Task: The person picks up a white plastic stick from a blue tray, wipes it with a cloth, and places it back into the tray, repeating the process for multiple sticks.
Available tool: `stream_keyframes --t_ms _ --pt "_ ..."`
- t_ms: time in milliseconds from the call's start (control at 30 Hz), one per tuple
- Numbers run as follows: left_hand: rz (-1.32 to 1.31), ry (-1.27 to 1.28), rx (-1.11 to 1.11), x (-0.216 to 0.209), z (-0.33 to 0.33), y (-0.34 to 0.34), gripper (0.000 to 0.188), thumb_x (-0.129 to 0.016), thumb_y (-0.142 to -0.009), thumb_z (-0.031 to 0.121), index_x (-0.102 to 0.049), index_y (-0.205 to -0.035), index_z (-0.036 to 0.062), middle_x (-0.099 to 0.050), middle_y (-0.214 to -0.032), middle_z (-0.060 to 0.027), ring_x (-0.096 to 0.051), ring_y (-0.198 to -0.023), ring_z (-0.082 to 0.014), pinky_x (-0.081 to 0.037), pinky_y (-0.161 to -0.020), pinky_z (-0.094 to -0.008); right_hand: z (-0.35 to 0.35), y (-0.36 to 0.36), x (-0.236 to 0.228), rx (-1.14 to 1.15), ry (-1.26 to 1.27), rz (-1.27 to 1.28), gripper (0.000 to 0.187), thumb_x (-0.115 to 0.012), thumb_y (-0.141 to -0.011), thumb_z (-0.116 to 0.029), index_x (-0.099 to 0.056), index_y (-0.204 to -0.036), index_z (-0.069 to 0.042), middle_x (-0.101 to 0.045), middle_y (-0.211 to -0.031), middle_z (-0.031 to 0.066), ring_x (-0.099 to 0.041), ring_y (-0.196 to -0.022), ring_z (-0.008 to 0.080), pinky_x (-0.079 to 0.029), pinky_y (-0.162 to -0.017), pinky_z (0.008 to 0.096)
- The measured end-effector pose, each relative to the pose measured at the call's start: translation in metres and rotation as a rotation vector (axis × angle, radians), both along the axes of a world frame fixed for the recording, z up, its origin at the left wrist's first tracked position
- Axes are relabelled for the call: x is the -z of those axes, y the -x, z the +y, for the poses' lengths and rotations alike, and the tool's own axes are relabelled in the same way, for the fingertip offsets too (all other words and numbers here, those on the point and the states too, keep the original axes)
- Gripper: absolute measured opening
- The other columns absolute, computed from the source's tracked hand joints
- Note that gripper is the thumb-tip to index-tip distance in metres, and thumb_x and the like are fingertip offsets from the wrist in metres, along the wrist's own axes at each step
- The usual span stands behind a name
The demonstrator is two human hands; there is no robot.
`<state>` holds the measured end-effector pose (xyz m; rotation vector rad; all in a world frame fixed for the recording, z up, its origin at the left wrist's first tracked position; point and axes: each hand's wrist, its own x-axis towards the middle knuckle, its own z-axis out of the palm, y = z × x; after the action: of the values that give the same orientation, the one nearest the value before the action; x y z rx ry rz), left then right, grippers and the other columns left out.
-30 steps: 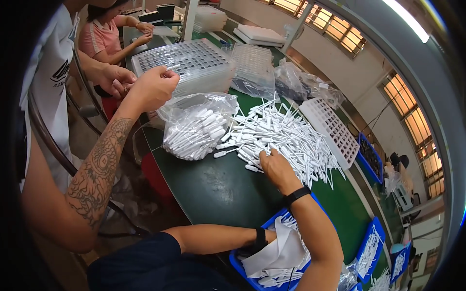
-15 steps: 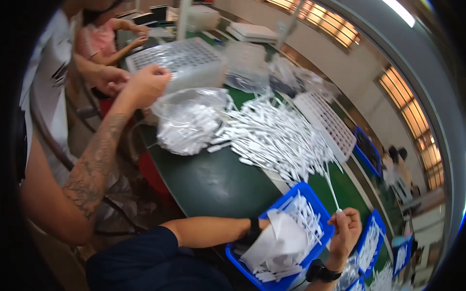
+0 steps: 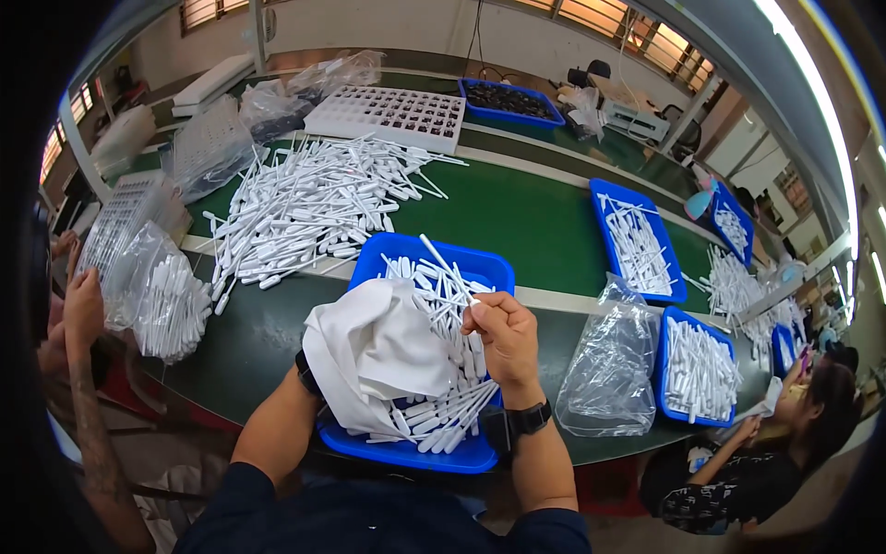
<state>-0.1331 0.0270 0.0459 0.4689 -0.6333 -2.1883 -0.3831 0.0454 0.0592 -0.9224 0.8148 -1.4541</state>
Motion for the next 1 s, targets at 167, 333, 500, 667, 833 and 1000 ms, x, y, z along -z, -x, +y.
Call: stream_keyframes --t_ms 167,333,500,667,833,1000 --pt "-0.089 0.027 -0.087 -0.034 0.014 0.008 0.047 -0.053 -0.097 0.028 -0.046 -0.136 0.0022 -0.055 -0.129 -0.0133 -0.057 -0.115 -0.0238 -0.048 -0.098 -0.0391 0.004 -0.007 -0.001 -0.008 -0.034 -0.030 0.016 -0.062 -0.090 -0.008 -0.062 -0.103 0.002 -0.063 -0.083 0.0079 -0.059 -0.074 0.0141 -0.047 -0.070 0.0271" --pt "-0.100 0.044 -0.091 -0.026 0.011 -0.002 0.048 -0.052 -0.097 0.028 -0.044 -0.138 0.0028 -0.053 -0.132 -0.0128 -0.056 -0.116 -0.0238 -0.048 -0.099 -0.0397 0.003 -0.008 0.003 -0.055 -0.028 0.064 0.018 -0.063 -0.091 -0.010 -0.061 -0.104 0.003 -0.063 -0.081 0.0067 -0.058 -0.071 0.0122 -0.046 -0.067 0.0255" --pt "-0.062 -0.030 -0.083 -0.012 0.008 -0.008 0.047 -0.052 -0.098 0.026 -0.043 -0.138 0.0032 -0.054 -0.130 -0.0117 -0.056 -0.114 -0.0230 -0.048 -0.097 -0.0398 0.009 -0.010 0.001 -0.016 0.014 0.110 0.020 -0.063 -0.092 -0.011 -0.060 -0.105 0.003 -0.063 -0.080 0.0064 -0.058 -0.069 0.0119 -0.046 -0.065 0.0254" --pt "0.009 -0.043 -0.091 -0.029 0.012 0.003 0.038 -0.052 -0.099 0.028 -0.050 -0.128 0.0026 -0.060 -0.112 -0.0094 -0.059 -0.103 -0.0216 -0.050 -0.089 -0.0352 0.012 -0.019 -0.010 -0.089 -0.038 0.196 0.020 -0.065 -0.091 -0.011 -0.060 -0.106 0.002 -0.062 -0.075 0.0024 -0.056 -0.066 0.0085 -0.045 -0.062 0.0228" --pt "-0.328 0.398 -0.292 -0.018 0.002 0.008 0.038 -0.055 -0.097 0.029 -0.051 -0.125 0.0032 -0.060 -0.111 -0.0092 -0.059 -0.100 -0.0200 -0.050 -0.087 -0.0340 0.018 -0.028 -0.011 -0.196 -0.076 0.409 0.021 -0.068 -0.089 -0.010 -0.060 -0.106 0.000 -0.059 -0.070 -0.0026 -0.051 -0.062 0.0042 -0.042 -0.058 0.0203" --pt "-1.179 1.312 -0.462 -0.011 0.003 0.011 0.044 -0.060 -0.093 0.025 -0.048 -0.129 0.0036 -0.058 -0.115 -0.0093 -0.056 -0.105 -0.0207 -0.047 -0.093 -0.0339 0.023 -0.032 -0.010 -0.195 -0.025 0.589 0.017 -0.069 -0.088 -0.008 -0.061 -0.101 0.001 -0.057 -0.071 -0.0055 -0.048 -0.065 0.0014 -0.039 -0.060 0.0181"
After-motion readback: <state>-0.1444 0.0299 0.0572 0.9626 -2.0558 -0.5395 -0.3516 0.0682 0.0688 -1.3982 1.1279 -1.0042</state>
